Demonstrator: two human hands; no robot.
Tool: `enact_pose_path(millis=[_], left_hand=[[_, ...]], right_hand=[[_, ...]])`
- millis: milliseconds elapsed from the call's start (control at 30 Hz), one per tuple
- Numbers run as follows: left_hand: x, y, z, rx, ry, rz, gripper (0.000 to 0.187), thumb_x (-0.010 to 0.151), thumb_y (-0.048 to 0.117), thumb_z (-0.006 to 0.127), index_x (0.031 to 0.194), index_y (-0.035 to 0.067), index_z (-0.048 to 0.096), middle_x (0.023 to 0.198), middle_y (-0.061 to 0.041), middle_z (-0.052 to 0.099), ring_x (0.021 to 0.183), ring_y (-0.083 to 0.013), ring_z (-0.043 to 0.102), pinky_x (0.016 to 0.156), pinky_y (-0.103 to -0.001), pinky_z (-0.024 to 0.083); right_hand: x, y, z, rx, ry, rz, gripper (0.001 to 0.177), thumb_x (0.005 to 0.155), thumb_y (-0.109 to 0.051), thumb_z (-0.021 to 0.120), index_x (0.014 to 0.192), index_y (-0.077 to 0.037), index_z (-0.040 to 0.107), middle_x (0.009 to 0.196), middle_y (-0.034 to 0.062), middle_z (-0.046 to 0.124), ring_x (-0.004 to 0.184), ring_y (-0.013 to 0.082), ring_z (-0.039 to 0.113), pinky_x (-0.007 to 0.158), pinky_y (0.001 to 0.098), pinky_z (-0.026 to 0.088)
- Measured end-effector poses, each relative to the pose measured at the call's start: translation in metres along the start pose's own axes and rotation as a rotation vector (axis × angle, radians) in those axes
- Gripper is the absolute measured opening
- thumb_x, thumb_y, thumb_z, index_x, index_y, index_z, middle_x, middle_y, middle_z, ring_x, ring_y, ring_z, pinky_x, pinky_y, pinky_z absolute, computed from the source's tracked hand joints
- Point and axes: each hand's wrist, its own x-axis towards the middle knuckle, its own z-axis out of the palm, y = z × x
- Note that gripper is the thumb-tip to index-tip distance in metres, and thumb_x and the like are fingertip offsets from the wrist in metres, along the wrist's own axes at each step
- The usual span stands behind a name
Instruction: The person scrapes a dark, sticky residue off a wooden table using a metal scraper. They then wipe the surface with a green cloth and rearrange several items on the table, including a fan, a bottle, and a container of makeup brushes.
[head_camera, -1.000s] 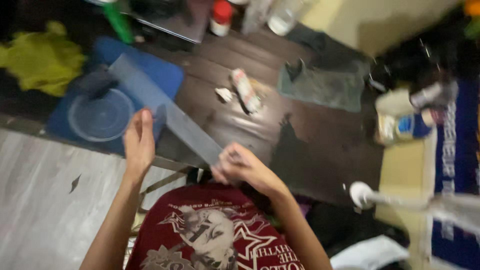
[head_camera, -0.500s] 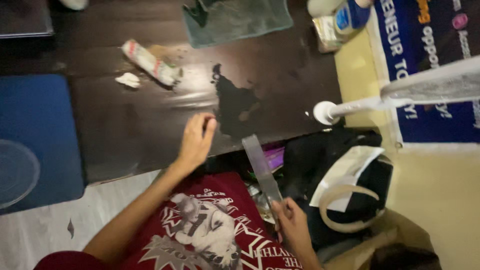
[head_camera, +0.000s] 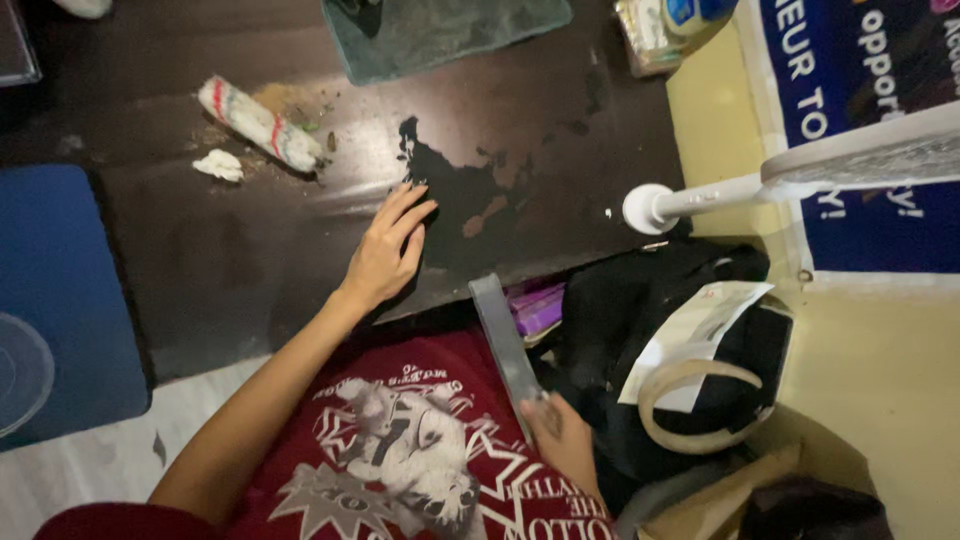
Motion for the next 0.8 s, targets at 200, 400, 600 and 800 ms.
enact_pose_path(millis=[200,400,600,800], left_hand=[[-0.003,0.013,-0.002,0.171,0.107,0.055,0.025,0.091,0.006,0.064,0.116,0.002,0.07,0.126,-0.018,0.067,0.118,-0.0403,0.064,0.105,-0.049,0.049],[-0.084,0.061,0.054,-0.487,-0.825,-1.077,0.047,0.105,0.046,0.051,0.111,0.004,0.071,0.088,-0.011,0.076,0.073,-0.0198,0.069,0.065,-0.032,0.055],[-0.093,0.023,0.122,-1.075,-0.459,-1.037,0.044,0.107,0.034,0.049,0.111,-0.007,0.067,0.101,-0.014,0.076,0.084,-0.0177,0.075,0.077,-0.03,0.062],[-0.056,0.057,0.101,-0.761,-0.6,-0.922,0.064,0.116,0.038,0.041,0.096,-0.012,0.075,0.085,-0.023,0.074,0.069,-0.0257,0.069,0.066,-0.037,0.059]], right_hand=[[-0.016,-0.032,-0.003,-0.335,0.055,0.182,0.047,0.096,-0.041,0.074,0.086,0.003,0.062,0.066,0.0225,0.058,0.063,0.0195,0.051,0.057,0.0345,0.041],[0.006,0.012,0.007,-0.328,0.091,0.047,0.046,0.09,-0.042,0.077,0.078,-0.002,0.058,0.055,0.0076,0.05,0.053,0.011,0.04,0.049,0.033,0.035],[0.019,0.036,0.021,0.191,-0.128,-0.026,0.024,0.093,-0.029,0.071,0.093,-0.006,0.065,0.068,-0.0035,0.06,0.054,0.0064,0.05,0.046,0.0266,0.039],[0.05,-0.022,0.013,0.22,-0.242,0.11,0.031,0.101,-0.033,0.06,0.088,-0.006,0.059,0.054,0.0,0.05,0.039,0.011,0.047,0.036,0.028,0.036]])
